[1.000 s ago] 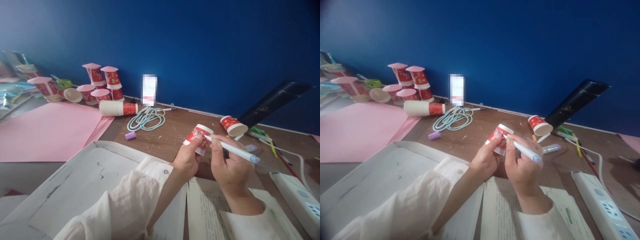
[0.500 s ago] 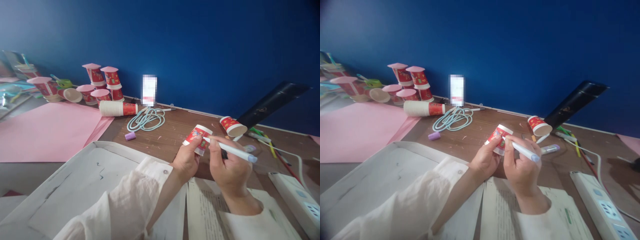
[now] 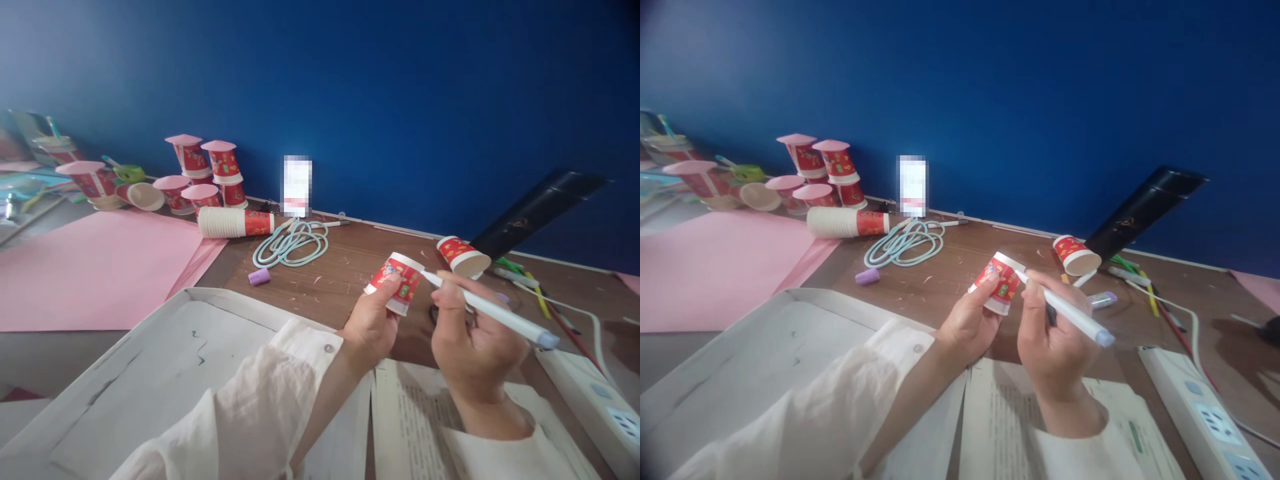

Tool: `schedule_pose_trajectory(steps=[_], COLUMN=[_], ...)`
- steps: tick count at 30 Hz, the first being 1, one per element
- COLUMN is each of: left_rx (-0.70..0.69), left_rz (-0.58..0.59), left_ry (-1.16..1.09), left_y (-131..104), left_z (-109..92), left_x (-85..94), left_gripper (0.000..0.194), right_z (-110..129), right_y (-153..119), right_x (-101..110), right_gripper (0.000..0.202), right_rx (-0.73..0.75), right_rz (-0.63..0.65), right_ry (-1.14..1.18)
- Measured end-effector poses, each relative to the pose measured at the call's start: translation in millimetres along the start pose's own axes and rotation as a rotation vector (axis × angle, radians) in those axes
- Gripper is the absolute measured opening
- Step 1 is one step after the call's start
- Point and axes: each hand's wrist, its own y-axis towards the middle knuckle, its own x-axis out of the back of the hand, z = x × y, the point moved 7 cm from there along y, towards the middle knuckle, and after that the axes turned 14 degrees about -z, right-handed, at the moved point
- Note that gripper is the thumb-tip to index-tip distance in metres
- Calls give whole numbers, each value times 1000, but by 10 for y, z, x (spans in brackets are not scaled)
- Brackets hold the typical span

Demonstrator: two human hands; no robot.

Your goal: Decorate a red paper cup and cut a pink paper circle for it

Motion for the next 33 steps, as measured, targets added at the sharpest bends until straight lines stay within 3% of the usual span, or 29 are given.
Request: schedule_pose_trajectory(steps=[22, 33], left_rx=[1, 26], left_rz=[60, 31], left_ry=[38, 37], left_y=[-16, -22], left_z=[7, 17], left_x=[-22, -19], left_gripper=[32, 30], right_z=[-1, 36], right_y=[-7, 18], right_x=[-44, -46], right_gripper=[18, 19], right_rx=[46, 78], right_rz=[9, 18], right_ry=[-40, -46])
